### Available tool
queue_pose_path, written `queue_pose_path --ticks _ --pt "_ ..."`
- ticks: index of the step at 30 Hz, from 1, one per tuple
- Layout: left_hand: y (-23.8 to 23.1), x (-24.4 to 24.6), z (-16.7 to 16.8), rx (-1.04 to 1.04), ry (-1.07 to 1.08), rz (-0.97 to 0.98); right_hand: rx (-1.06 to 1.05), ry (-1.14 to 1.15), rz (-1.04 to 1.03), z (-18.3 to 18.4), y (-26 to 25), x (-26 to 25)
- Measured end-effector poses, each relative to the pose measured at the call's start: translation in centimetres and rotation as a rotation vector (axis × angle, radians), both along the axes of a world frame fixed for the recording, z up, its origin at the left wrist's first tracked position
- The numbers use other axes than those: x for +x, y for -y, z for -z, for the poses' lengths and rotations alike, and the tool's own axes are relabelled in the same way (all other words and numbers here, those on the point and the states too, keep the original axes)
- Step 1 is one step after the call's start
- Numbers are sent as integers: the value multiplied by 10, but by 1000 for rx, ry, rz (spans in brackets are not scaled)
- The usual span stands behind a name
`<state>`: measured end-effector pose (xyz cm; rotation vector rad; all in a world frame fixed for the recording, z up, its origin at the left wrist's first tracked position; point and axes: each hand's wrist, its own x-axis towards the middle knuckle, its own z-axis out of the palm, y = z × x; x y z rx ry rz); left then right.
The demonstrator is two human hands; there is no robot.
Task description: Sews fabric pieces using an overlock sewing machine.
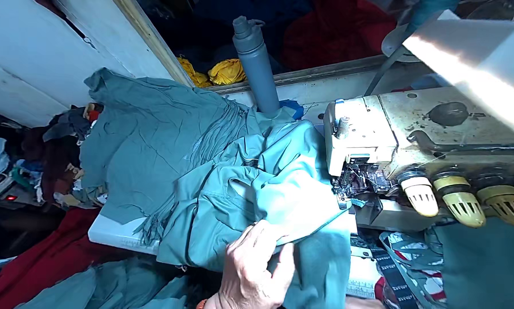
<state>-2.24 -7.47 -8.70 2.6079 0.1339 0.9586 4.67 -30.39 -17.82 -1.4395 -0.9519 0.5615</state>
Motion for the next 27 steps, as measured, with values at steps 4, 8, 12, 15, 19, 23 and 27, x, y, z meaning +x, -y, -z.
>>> queue_pose_path --ticks 4,8,12,15,19,23,27 --pt "-6 5 -16 86 5 78 54 -184 382 -9 -10 9" --pt "-14 8 -28 129 -14 170 111 -285 437 -24 -25 24" --pt "-18 4 -40 104 -80 302 71 -397 321 -29 -23 20" --pt "-1 -4 -49 67 -224 379 80 -392 265 -22 -13 11" --pt "31 -1 -49 107 -424 429 122 -361 237 -18 0 12" --pt "40 20 -33 170 -363 402 133 -362 312 -27 -7 21" --pt "33 54 -16 248 -205 364 148 -248 402 -38 -31 40"
